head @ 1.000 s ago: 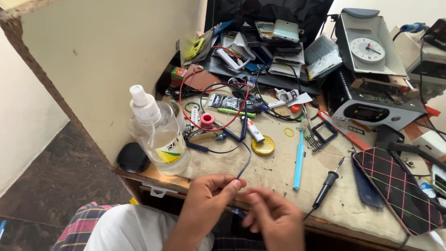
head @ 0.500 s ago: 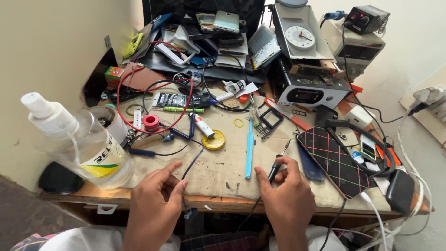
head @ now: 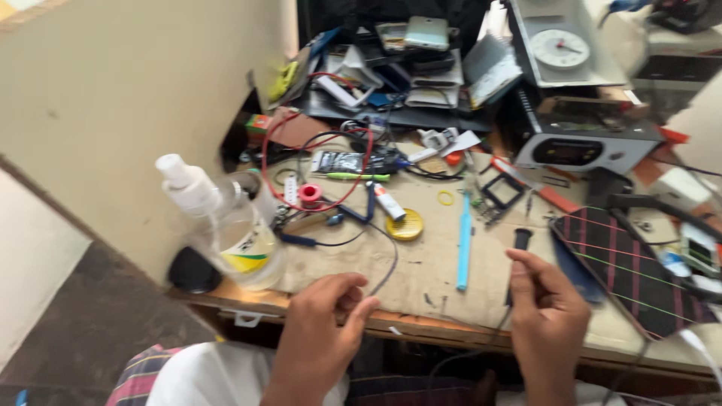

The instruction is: The person repairs a thin wire at a cluttered workbench. They hold the wire against the mat, use a lighter on its end, apply solder with a soldering iron, twist the wire strands, and finish by working on the wire with a blue plastic spudger.

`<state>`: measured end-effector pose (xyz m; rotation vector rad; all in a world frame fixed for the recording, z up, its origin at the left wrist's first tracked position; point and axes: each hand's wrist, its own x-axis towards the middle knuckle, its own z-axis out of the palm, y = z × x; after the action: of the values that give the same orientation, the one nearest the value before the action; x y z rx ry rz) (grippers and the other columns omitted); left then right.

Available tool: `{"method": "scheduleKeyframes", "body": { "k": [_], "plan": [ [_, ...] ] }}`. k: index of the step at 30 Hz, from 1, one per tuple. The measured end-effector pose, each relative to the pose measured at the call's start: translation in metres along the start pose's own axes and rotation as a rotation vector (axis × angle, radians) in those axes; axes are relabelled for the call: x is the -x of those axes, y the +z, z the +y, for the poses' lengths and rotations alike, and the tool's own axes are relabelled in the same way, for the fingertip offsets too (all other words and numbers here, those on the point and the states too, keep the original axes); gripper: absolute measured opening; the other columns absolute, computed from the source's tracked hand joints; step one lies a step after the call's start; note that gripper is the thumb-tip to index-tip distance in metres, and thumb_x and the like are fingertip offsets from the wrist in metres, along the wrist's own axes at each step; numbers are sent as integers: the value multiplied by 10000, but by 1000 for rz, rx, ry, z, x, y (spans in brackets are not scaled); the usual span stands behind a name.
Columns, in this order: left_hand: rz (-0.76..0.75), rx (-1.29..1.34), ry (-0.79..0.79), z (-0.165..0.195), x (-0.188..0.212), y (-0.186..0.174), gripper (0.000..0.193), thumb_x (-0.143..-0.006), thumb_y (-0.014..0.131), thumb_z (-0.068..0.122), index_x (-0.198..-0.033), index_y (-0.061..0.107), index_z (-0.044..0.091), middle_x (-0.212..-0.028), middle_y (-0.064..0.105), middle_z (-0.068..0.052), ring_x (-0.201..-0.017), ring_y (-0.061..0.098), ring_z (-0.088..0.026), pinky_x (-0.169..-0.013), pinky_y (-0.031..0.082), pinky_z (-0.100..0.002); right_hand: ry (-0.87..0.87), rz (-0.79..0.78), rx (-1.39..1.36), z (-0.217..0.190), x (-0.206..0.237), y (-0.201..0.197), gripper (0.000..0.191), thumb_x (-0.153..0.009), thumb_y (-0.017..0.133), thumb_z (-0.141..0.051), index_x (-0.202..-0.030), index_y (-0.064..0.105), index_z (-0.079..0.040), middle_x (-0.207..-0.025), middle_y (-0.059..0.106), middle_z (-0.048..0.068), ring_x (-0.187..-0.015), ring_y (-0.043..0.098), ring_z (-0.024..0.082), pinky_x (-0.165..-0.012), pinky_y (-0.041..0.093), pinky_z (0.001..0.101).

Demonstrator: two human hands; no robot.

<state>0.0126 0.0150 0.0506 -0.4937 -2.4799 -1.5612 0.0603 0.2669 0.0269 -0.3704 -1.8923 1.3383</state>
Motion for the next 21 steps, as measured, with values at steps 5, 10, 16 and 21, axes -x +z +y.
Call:
{"method": "scheduleKeyframes", "body": {
  "k": [5, 10, 16, 21],
  "plan": [
    [-109, 91, -93, 3, 3, -16, 213, -828, 778, 166, -969, 750, 9, -856, 772, -79, -701, 763, -167, -656, 604, -293, 55, 2, -220, -2, 3, 0, 180, -1065, 628, -50, -1212, 716, 4, -832, 611, -19, -684, 519, 39, -584, 397, 186],
    [62, -90, 12, 1, -7, -32, 187, -862, 743, 140, -1002, 745, 17, -902, 765, -99, -763, 746, -220, -700, 580, -331, 84, 17, -294, -5, 3, -2, 168, -1084, 599, -12, -1214, 700, 18, -900, 661, 32, -749, 583, 68, -645, 451, 202],
    [118, -688, 156, 0, -33, -31, 140, -831, 712, 88, -954, 705, 23, -946, 678, -130, -930, 681, -330, -762, 548, -415, -24, -54, -236, -7, 4, 0, 161, -1100, 586, 25, -1218, 696, 39, -1028, 639, 51, -847, 581, 79, -714, 483, 229],
    [-35, -1010, 54, -1, -67, -20, 68, -884, 667, 48, -939, 706, 51, -1094, 648, -131, -988, 695, -274, -775, 591, -376, -52, -43, -273, -2, 1, -6, 119, -1105, 592, 62, -1179, 682, 83, -1043, 639, 69, -984, 616, 102, -826, 478, 231]
  ]
}}
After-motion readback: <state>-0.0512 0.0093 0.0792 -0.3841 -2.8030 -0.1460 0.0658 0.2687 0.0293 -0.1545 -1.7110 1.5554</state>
